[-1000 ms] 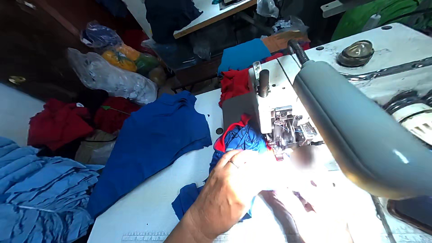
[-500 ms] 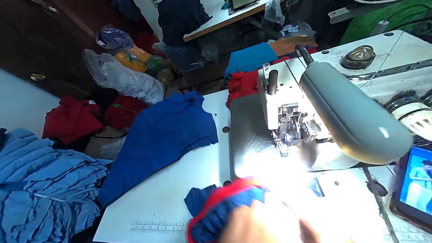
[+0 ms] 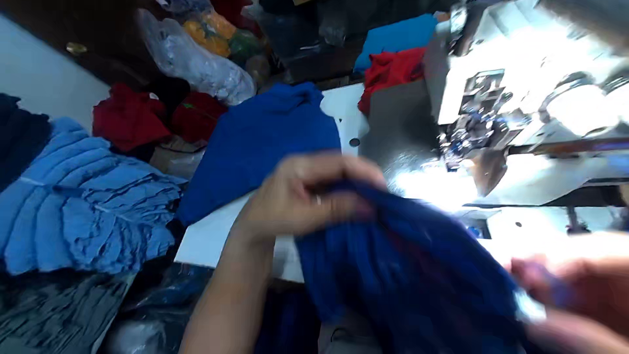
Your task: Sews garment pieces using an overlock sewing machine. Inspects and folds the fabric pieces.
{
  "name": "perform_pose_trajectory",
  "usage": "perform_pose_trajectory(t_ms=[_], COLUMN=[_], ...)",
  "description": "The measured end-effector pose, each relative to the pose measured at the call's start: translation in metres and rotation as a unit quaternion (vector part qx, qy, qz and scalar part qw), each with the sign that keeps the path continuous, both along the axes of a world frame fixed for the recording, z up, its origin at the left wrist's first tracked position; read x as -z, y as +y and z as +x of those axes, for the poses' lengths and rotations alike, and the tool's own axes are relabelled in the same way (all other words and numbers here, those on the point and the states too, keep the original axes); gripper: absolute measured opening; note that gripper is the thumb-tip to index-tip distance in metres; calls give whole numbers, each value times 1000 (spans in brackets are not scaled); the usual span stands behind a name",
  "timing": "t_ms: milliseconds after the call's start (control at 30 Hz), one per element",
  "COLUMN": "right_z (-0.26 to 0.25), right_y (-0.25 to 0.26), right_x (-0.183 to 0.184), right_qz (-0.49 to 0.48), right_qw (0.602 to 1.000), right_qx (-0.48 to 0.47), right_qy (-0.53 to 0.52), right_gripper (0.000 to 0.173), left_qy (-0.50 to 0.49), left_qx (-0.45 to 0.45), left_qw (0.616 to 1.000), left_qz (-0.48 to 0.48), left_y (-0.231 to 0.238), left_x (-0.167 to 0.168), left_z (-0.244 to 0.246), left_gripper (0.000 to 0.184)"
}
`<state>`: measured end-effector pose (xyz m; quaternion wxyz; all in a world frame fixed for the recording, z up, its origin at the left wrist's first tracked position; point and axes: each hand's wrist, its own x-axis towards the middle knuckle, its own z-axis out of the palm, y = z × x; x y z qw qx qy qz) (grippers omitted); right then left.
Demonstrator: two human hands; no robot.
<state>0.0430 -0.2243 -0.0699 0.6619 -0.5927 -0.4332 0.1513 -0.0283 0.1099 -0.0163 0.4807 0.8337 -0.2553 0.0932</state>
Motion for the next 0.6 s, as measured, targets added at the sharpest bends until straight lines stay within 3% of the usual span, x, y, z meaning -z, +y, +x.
perform_pose_trajectory(t_ms=[67, 100, 200, 267, 367, 467, 533, 600], right_z=[8, 9, -15, -37, -46, -43, -40, -36], right_y=[12, 15, 20, 32, 52, 61, 50, 40], right_x=[36, 50, 67, 72, 87, 106, 97, 76], right_qz=[-70, -121, -259, -316, -329, -260, -224, -222], right_qw=[982, 970, 953, 930, 905, 918, 953, 962], right_qx=[155, 184, 125, 132, 172, 170, 125, 133], right_qy=[-84, -106, -92, -131, -207, -246, -160, -82], right_gripper=[31, 29, 35, 50, 61, 36, 29, 29], left_qy=[10, 40, 145, 112, 44, 76, 96, 131], left_qx=[-155, -239, -434, -518, -553, -549, -517, -480], left_qw=[987, 968, 888, 847, 828, 825, 851, 847], left_qz=[41, 68, 57, 43, 79, 112, -2, -186], left_y=[41, 46, 11, -28, -73, -81, -60, -35], left_x=[38, 55, 79, 95, 125, 136, 125, 107], left_z=[0, -4, -30, -50, -67, -70, -74, -83], left_gripper=[32, 38, 43, 38, 34, 18, 11, 10])
